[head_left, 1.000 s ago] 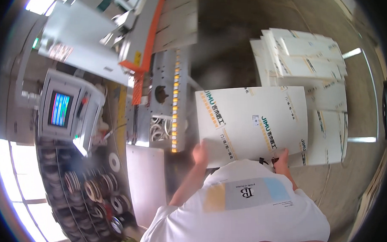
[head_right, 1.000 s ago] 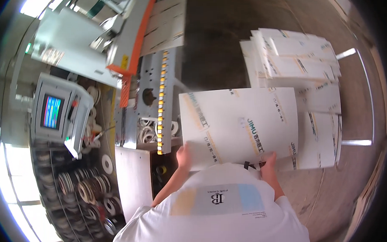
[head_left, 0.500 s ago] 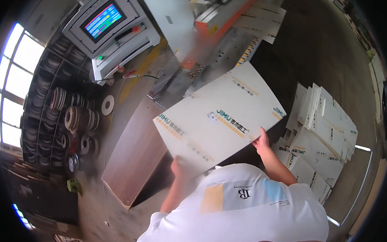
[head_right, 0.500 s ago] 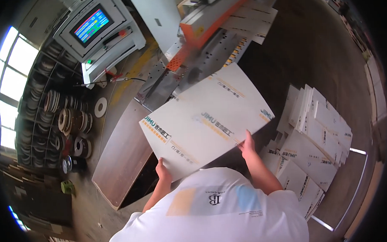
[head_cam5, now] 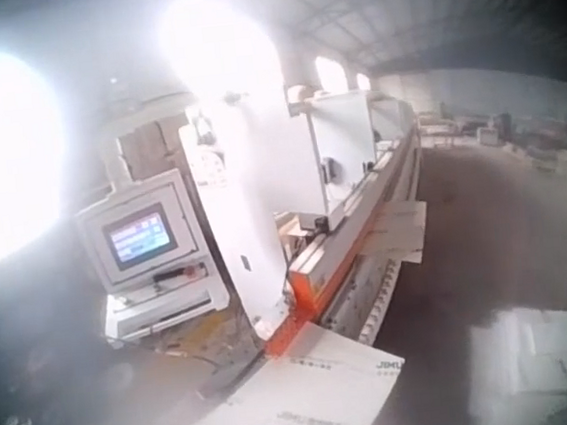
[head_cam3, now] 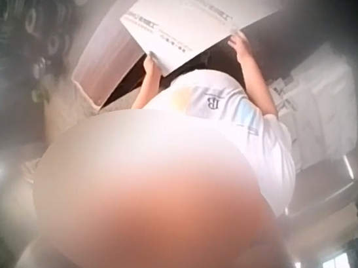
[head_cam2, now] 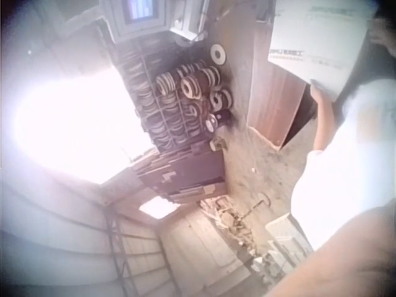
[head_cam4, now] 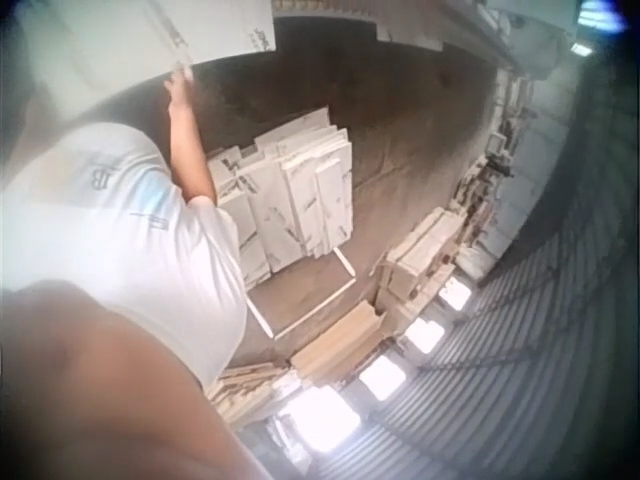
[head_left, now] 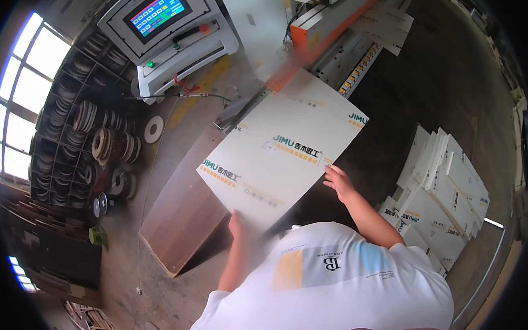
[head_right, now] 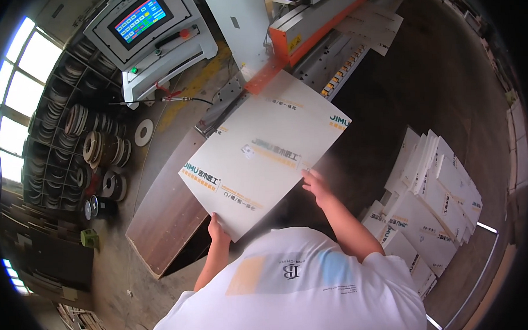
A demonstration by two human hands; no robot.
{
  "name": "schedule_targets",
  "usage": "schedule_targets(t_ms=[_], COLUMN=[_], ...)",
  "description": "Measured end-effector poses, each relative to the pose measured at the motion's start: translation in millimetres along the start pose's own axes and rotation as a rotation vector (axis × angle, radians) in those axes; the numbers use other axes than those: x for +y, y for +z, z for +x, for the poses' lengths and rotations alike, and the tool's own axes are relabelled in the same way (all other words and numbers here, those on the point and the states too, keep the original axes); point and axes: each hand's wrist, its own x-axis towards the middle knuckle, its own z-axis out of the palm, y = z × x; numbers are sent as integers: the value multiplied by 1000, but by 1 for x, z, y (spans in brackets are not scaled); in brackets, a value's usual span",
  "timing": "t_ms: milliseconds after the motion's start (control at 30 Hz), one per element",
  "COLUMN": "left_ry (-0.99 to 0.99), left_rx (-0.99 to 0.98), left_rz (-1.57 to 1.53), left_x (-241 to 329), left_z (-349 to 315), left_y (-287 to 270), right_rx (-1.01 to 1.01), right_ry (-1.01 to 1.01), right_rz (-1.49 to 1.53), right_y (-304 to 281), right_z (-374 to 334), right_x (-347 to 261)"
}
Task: The person picks up rectangular white boards from a stack and feeds them one at a time into an automated edge-banding machine.
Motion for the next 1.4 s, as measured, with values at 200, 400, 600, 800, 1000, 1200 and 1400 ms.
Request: schedule_targets(t_ms=[200,400,600,800,1000,1200,1400], left_ry=[33,-22,-132,136,326,75,-22], left_rx=[-52,-16,-60,-110,-68,-13,-61], left_rz=[-35,-29,480,825,925,711,525], left_x=[-13,-24,-32,-47,-46,-37,-54], left_z=[-26,-22,-28,-76,-85,-94,-56], left_y=[80,151,127,102,115,130,128], right_rx=[-98,-83,-67,-330,-196,-140,-41], right_ry=[19,60,36,-342,-202,-234,-260], right_rz=[-82,-129,-85,163,179,114,39], right_y=[-56,-110,-117,-68,-66,-67,-68], right_z=[51,98,77,45,41,41,53], right_x=[-64,-113,-109,-59,-52,-54,-60])
